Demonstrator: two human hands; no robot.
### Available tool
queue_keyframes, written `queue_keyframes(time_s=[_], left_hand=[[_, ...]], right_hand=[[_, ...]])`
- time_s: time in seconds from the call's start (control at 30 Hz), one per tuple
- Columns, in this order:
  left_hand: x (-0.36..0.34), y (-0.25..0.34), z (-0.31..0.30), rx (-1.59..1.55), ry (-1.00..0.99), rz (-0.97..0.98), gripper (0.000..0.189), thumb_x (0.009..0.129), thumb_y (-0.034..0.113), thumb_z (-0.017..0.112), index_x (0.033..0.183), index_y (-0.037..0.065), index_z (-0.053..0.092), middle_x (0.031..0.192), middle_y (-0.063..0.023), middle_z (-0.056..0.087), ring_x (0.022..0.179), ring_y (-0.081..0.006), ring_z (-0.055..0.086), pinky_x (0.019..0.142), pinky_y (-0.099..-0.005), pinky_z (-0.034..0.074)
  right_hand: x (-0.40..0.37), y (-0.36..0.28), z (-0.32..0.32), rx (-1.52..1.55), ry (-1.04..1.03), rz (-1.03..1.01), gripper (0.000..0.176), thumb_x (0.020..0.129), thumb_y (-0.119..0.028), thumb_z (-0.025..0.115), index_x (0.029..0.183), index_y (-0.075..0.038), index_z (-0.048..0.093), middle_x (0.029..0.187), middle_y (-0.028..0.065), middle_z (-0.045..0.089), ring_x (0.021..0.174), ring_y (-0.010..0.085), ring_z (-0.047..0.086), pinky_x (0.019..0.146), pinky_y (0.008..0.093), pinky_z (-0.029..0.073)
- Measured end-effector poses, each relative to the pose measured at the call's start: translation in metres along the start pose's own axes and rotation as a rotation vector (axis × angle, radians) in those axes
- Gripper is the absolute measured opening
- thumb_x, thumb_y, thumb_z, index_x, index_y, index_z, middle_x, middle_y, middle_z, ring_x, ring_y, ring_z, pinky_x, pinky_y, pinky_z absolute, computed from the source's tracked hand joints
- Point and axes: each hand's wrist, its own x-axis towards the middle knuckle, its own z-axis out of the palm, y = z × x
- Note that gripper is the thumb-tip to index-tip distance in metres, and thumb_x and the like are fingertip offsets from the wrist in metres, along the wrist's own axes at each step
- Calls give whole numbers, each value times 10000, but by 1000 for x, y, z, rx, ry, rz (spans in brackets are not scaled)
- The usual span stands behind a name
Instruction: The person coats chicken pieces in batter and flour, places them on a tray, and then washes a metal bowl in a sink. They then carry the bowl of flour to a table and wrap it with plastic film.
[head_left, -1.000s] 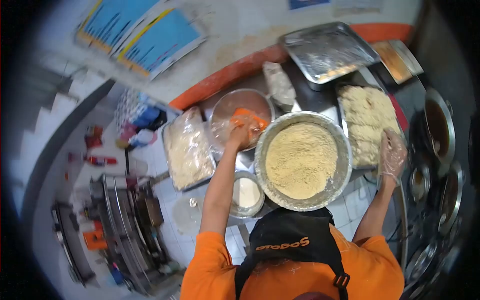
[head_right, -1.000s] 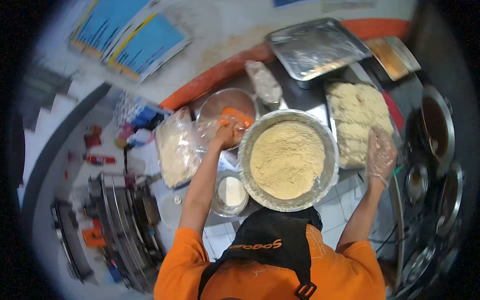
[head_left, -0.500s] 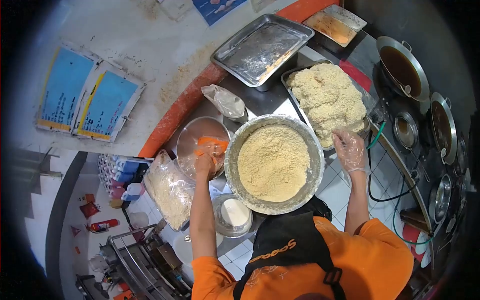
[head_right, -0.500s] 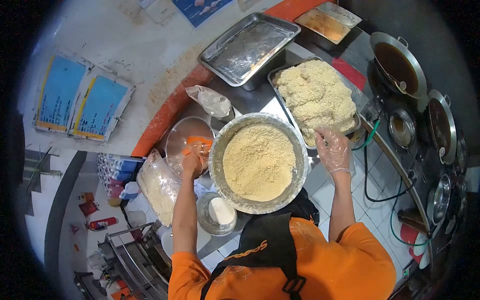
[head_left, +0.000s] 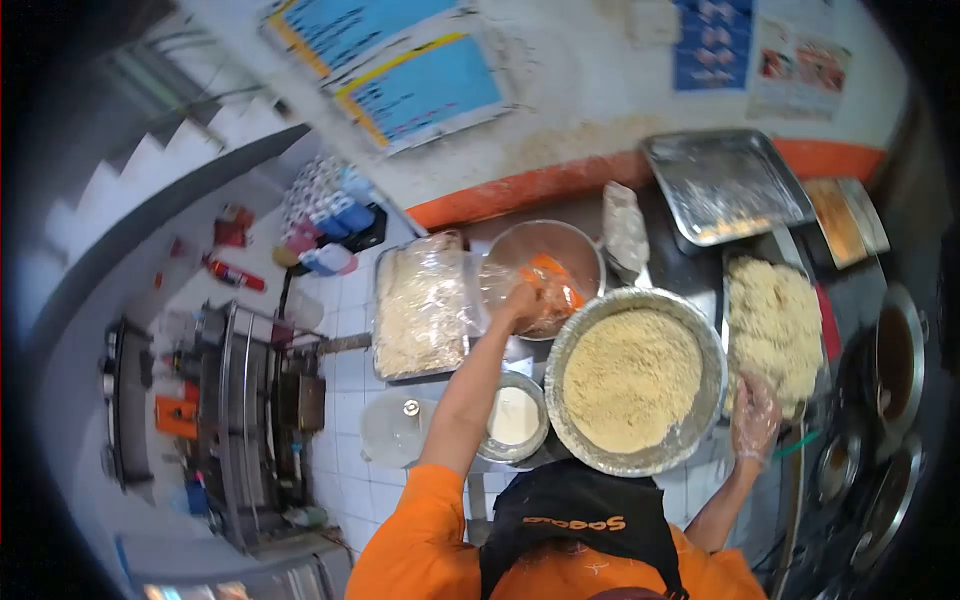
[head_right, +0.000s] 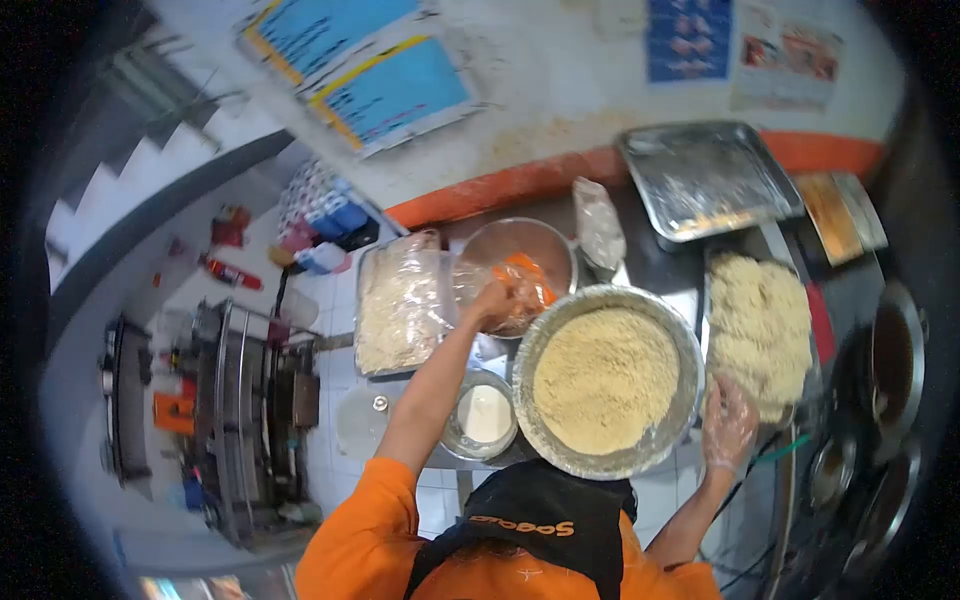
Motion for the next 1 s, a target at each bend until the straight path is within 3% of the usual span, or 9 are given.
queue_keyframes(time_s=[0.2,0.43,0.5,0.53,0.63,0.7,0.73,0.8,1.0], left_hand=[[39,-33,49,-102,370,-220,389,726,354,769,994,78,709,1057,-184,702,981,-343,673,853,-435,530],[50,-28,73,-238,484,-315,541,793,462,701,1194,100,665,1130,-151,691,1055,-303,657,923,-390,509],[46,-12,74,-471,560,-425,604,783,509,707,1227,103,645,1148,-150,684,1109,-280,633,956,-376,491],[45,-6,68,-478,581,-430,604,783,509,707,1227,103,645,1148,-150,684,1109,-280,633,956,-376,491],[31,17,44,-320,413,-540,655,776,515,717,1250,72,626,1128,-176,681,1092,-287,636,952,-372,491],[11,39,20,-224,227,-580,789,800,482,696,1425,59,464,1450,-192,468,1341,-334,451,1128,-411,350],[8,39,23,-225,216,-576,789,800,482,696,1425,59,464,1450,-192,468,1341,-334,451,1128,-411,350],[12,34,27,-232,298,-557,685,761,538,697,1206,18,650,1143,-213,672,1070,-320,654,945,-409,501],[36,4,60,-193,516,-533,619,750,536,686,1095,23,711,1136,-213,680,1088,-337,647,949,-418,494]], right_hand=[[5,-2,9,24,-136,-28,231,947,-159,602,1061,28,672,971,190,692,865,303,667,778,390,514],[11,-14,20,63,-207,-65,226,959,-117,575,1097,41,658,972,158,701,885,269,678,811,360,523],[17,-26,3,-168,-563,106,507,933,-337,614,1401,-154,542,1445,156,508,1315,313,481,1105,423,359],[13,-18,10,-195,-469,29,401,947,-284,583,1321,-144,616,1359,143,588,1245,292,541,1086,410,383],[8,-46,4,-120,-396,29,350,950,-297,581,1238,-118,668,1252,110,659,1186,299,585,1055,408,416],[6,-43,9,-73,-366,37,343,957,-315,573,1217,-118,678,1223,105,672,1170,309,595,1040,412,430],[5,-38,8,-40,-347,38,340,963,-333,566,1196,-117,688,1194,99,685,1155,318,605,1024,415,443],[7,-18,14,-93,-315,-86,342,970,-341,556,1200,-124,686,1198,109,681,1149,322,608,1008,419,454],[2,-24,14,-197,-356,-112,345,988,-343,525,1222,-139,674,1239,131,655,1182,305,589,1012,415,445]])
